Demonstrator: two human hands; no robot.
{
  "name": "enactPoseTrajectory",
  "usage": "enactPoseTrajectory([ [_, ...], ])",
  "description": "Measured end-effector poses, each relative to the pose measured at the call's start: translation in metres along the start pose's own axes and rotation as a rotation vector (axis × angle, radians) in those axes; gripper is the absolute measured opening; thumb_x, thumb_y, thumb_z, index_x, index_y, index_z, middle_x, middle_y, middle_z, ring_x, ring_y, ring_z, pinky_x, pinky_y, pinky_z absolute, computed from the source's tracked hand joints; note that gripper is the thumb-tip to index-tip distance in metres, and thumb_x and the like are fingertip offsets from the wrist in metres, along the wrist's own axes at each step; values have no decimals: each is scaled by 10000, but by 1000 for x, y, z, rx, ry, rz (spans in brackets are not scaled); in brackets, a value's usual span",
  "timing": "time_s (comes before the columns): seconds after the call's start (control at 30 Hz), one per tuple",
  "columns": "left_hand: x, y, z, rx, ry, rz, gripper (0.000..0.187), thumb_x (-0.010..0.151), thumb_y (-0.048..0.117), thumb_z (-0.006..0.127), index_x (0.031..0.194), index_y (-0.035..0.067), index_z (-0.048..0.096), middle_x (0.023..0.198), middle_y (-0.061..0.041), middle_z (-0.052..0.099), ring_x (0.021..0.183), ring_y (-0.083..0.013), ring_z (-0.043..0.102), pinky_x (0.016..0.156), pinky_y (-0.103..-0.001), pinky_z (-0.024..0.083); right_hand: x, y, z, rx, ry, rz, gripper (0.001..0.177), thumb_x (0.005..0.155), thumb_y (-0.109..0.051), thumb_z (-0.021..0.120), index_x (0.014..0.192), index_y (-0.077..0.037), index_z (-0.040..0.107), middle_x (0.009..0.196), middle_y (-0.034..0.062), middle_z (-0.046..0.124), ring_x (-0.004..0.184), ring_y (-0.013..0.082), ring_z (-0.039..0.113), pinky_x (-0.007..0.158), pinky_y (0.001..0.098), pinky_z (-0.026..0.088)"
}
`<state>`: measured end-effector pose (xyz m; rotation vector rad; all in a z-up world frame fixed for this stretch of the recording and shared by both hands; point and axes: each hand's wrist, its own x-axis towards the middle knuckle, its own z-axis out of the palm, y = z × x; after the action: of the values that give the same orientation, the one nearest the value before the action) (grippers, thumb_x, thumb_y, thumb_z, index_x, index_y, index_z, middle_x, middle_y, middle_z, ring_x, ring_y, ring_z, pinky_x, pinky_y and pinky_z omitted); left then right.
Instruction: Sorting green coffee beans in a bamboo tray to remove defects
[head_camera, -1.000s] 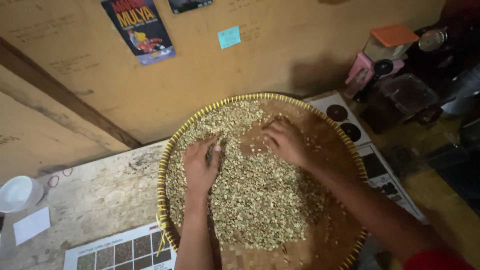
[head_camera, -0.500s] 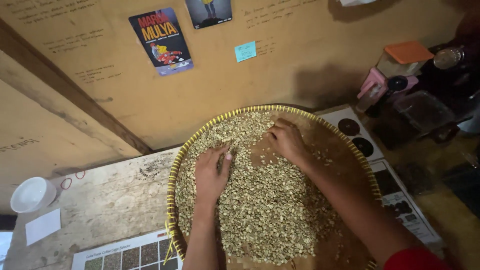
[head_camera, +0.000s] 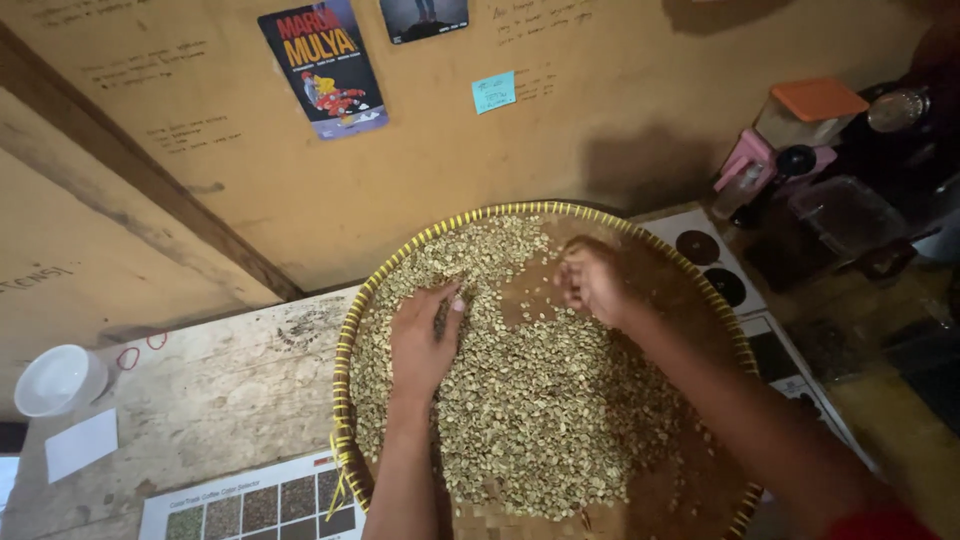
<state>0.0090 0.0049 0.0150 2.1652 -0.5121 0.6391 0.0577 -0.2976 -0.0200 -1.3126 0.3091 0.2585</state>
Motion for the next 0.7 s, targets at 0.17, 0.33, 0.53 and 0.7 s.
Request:
enactPoseTrajectory([
  [0.17, -5, -12, 10, 16, -12, 17, 220, 973, 187, 707, 1183, 131, 745, 959, -81, 732, 882, -344, 716, 810, -465, 554, 13, 40, -46, 415, -162, 51, 122, 809, -262, 578, 897, -184, 545, 685, 72, 558, 483, 202, 518, 349, 283, 375],
  [0.33, -4, -9, 7, 45, -15, 19, 220, 971, 204, 706, 1179, 148, 748, 955, -64, 729, 893, -328, 719, 813, -459, 553, -14, 28, -27, 227, -120, 111, 172, 894, -319, 547, 839, -185, 455, 532, -64, 341, 348, 69, 295, 286, 192, 240],
  [0.53, -2, 0, 2, 62, -36, 3, 239, 956, 212, 710, 1189, 178, 744, 963, -52, 730, 907, -322, 718, 828, -461, 556, -43, -2, -12, -1306, -23, -968, 136, 798, -188, 784, 932, -189, 763, 783, 30, 757, 721, 250, 737, 673, 343, 575],
  [0.7, -4, -9, 9, 31, -21, -1, 241, 951, 191, 715, 1187, 154, 745, 959, -75, 731, 908, -347, 713, 831, -480, 550, -47, -6, -8, -1241, -123, -760, 110, 921, -90, 629, 894, -68, 733, 805, 175, 737, 784, 400, 724, 732, 457, 571],
])
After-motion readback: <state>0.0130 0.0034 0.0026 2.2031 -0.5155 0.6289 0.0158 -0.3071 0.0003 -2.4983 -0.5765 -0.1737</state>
